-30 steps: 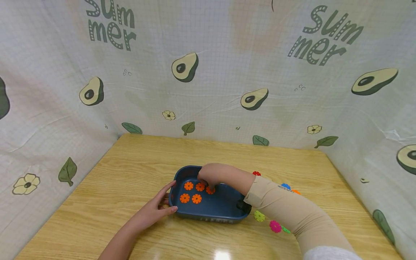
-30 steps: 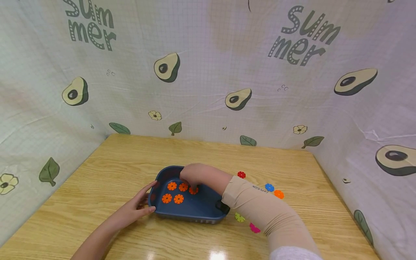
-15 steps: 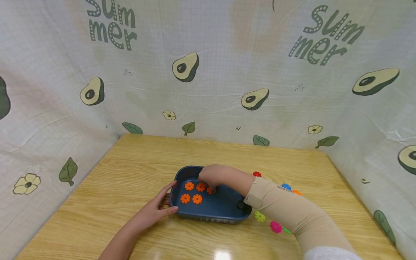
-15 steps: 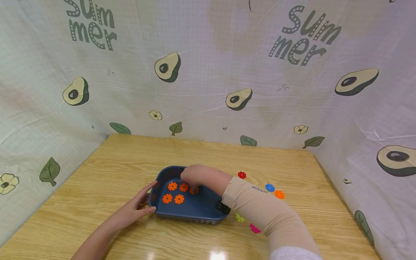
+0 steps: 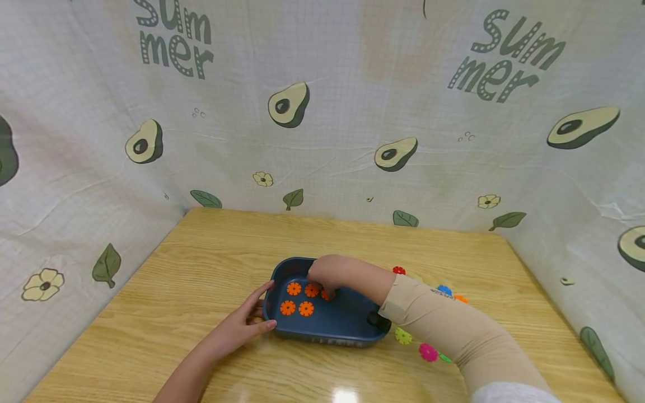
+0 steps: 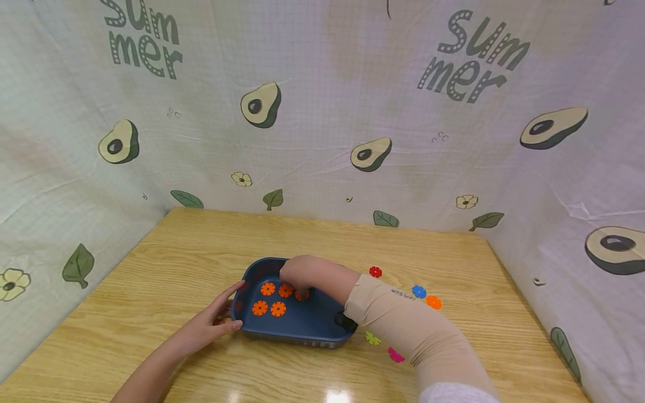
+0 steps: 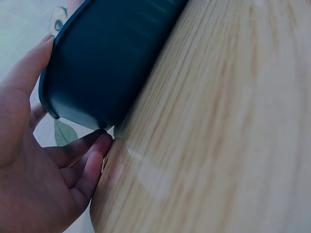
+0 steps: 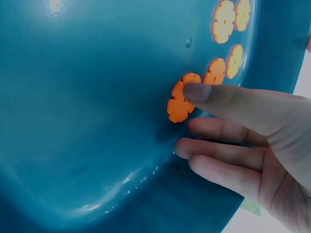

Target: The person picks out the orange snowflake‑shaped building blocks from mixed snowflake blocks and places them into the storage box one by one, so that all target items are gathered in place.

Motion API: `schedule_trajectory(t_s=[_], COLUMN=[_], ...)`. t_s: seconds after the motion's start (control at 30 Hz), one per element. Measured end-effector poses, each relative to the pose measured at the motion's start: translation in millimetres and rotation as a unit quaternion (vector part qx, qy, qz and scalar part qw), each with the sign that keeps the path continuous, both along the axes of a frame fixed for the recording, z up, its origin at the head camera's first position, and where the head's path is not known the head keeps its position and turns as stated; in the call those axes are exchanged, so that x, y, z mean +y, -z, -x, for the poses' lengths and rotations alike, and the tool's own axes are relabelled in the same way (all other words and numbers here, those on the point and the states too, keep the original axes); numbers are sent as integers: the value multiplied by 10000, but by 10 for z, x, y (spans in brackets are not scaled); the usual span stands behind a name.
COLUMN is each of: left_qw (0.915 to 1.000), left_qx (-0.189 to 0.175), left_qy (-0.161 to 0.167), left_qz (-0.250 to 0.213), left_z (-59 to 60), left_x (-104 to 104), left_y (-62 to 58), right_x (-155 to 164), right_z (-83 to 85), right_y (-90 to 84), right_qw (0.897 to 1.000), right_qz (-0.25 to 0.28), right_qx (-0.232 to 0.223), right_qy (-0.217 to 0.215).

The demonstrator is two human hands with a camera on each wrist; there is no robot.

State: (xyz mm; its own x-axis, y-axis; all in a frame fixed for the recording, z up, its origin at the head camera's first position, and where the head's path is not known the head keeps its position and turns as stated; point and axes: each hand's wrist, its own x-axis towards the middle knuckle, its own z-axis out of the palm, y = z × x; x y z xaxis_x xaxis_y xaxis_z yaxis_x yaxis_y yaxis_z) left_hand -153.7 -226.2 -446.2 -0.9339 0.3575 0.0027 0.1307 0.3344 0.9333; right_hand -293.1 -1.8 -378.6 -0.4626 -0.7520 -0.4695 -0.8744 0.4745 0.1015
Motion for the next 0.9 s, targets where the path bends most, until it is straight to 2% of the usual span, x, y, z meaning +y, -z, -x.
schedule_trajectory(t_s=[0.1,0.27,0.5,0.9], left_qw=[10000,10000,10000,9997], left_qx=[-9,-30,-37,7], left_qy=[6,1,0,-100], left_qz=[5,-25,20,202], left_z=[1,7,12,17], left_x=[5,8,6,3], left_y=[3,4,6,7], right_x=[31,119,334,794], right_z=[-10,-17,-38,-136], right_y=[-81,-240,-351,-497], right_qw=[9997,9954,9810,9675], right_qz=[133,488,1163,1803], right_qx=[-195,-779,-1471,-1551], right_qy=[96,279,499,865])
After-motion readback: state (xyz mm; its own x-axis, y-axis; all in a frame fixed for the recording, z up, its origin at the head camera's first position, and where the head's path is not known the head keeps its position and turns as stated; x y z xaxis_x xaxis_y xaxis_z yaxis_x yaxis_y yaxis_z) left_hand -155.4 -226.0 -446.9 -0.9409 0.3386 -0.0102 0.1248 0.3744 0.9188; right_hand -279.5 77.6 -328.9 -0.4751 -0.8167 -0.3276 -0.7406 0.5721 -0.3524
